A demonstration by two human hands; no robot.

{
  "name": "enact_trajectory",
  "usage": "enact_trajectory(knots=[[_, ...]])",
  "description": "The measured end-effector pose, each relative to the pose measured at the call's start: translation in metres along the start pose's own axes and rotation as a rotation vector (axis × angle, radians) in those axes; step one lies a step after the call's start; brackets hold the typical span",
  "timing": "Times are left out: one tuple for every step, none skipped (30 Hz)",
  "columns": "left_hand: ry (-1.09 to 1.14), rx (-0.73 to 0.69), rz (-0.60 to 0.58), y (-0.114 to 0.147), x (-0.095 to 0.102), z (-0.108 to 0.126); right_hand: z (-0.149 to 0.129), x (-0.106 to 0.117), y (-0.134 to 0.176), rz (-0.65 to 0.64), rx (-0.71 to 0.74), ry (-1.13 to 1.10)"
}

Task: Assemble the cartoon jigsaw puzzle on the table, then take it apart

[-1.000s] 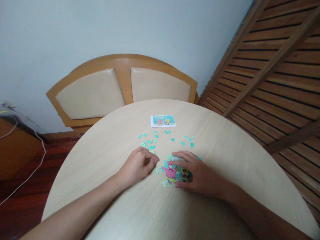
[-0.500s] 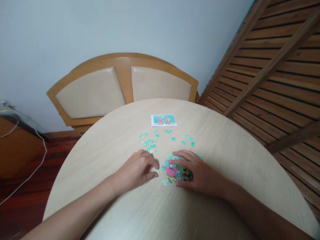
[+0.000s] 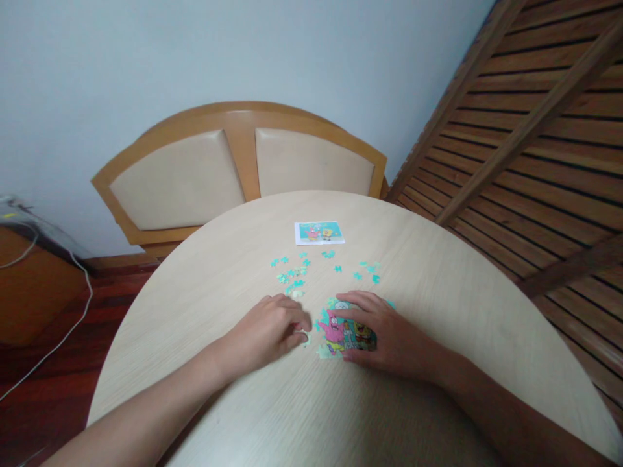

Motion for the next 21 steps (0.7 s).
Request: enact_trajectory(knots=[[0.021,-0.023,-0.012,0.0,0.0,0.002,0.0,0.0,0.0,0.004,0.0,-0.005],[0.041,-0.044,-0.028,0.0,0.0,0.004,0.0,0.0,0.0,0.005,-0.001,-0.008],[0.053,-0.061,-0.041,0.0,0.001,0.006,0.0,0.001,0.0,0.007,-0.001,-0.01],[0.056,-0.068,-0.05,0.0,0.002,0.007,0.0,0.001,0.0,0.008,0.0,-0.011],[0.051,-0.07,-0.057,0.0,0.003,0.007,0.0,0.001,0.0,0.009,0.0,-0.011],[0.043,-0.07,-0.06,0.0,0.004,0.007,0.0,0.001,0.001,0.008,0.001,-0.011],[0.034,-0.067,-0.06,0.001,0.005,0.007,0.0,0.001,0.001,0.007,0.002,-0.011],[0.023,-0.065,-0.061,0.001,0.006,0.007,0.001,0.0,0.001,0.005,0.003,-0.011],[0.012,-0.063,-0.063,0.002,0.006,0.007,0.001,0.0,0.001,-0.001,0.005,-0.011],[0.003,-0.062,-0.068,0.002,0.005,0.007,0.002,0.0,0.001,-0.008,0.008,-0.01],[-0.003,-0.061,-0.071,0.003,0.004,0.007,0.002,0.0,0.001,-0.017,0.015,-0.011],[-0.007,-0.056,-0.073,0.003,0.003,0.006,0.002,0.0,0.001,-0.028,0.024,-0.013],[-0.007,-0.05,-0.072,0.004,0.002,0.006,0.001,0.0,0.002,-0.04,0.031,-0.016],[-0.004,-0.045,-0.074,0.004,0.0,0.005,0.001,0.001,0.002,-0.053,0.036,-0.02],[0.003,-0.046,-0.079,0.005,-0.001,0.005,0.001,0.002,0.003,-0.068,0.04,-0.024],[0.01,-0.05,-0.085,0.005,-0.002,0.005,0.001,0.003,0.004,-0.083,0.039,-0.028],[0.018,-0.056,-0.091,0.006,-0.003,0.006,0.002,0.005,0.005,-0.097,0.036,-0.029],[0.024,-0.063,-0.094,0.006,-0.003,0.006,0.003,0.007,0.006,-0.108,0.032,-0.026],[0.026,-0.069,-0.097,0.006,-0.004,0.006,0.004,0.01,0.008,-0.118,0.029,-0.021],[0.022,-0.071,-0.1,0.007,-0.004,0.006,0.006,0.012,0.01,-0.127,0.023,-0.014],[0.015,-0.067,-0.101,0.007,-0.005,0.006,0.008,0.015,0.012,-0.136,0.015,-0.006]])
Point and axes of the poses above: each hand's wrist, its own y-axis away from the middle knuckle, its own x-axis out of the back of the hand, z = x × y, the point moved 7 cm from there along -y, towards the middle knuckle, and after that the axes turned 5 degrees about x, right-handed, at the moved point
